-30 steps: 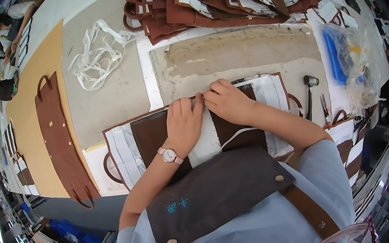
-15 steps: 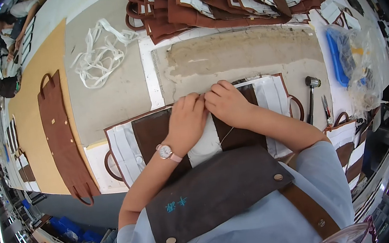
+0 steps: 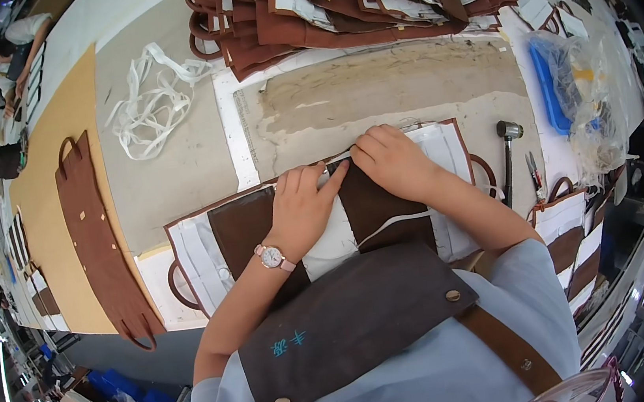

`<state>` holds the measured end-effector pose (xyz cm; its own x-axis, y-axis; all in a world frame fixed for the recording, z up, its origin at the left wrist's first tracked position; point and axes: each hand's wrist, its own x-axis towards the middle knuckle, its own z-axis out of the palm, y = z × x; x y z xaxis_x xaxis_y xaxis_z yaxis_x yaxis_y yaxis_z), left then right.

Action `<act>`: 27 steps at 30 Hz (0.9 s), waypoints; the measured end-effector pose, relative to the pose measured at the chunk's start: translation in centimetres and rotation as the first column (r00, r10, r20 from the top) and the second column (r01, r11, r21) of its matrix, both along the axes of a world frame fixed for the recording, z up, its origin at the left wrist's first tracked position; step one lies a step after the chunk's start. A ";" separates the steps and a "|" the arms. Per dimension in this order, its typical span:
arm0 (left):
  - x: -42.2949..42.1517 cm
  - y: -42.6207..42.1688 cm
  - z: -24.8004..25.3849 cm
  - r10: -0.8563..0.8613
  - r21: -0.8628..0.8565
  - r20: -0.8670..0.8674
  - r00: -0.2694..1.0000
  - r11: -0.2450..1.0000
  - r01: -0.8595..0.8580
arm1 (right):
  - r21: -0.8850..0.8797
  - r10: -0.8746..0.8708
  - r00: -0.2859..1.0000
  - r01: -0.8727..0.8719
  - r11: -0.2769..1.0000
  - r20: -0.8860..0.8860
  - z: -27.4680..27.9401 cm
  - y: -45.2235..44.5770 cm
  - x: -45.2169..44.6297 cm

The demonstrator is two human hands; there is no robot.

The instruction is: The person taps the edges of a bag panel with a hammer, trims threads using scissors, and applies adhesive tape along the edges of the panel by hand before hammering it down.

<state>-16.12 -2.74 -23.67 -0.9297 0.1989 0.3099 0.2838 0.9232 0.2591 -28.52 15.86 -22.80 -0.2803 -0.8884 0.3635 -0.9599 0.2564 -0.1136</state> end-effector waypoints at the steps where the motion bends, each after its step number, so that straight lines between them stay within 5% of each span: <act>1: -0.1 0.2 0.3 0.007 -0.007 0.010 1.000 1.000 -0.007 | -0.004 -0.008 1.000 0.008 1.000 0.008 -0.1 0.0 0.0; 6: -0.3 0.9 1.4 0.023 -0.047 0.131 0.991 0.999 -0.017 | -0.019 -0.064 0.997 0.064 0.998 0.039 -0.6 -0.2 0.0; 18: 0.0 1.8 1.5 0.054 -0.145 0.103 0.993 0.989 -0.039 | -0.012 -0.059 0.998 0.059 0.998 -0.006 -0.4 1.1 -0.2; 27: 0.1 1.5 1.2 0.038 -0.118 0.088 0.995 0.993 -0.027 | -0.112 -0.097 0.896 0.160 0.981 0.434 -0.6 1.1 -0.9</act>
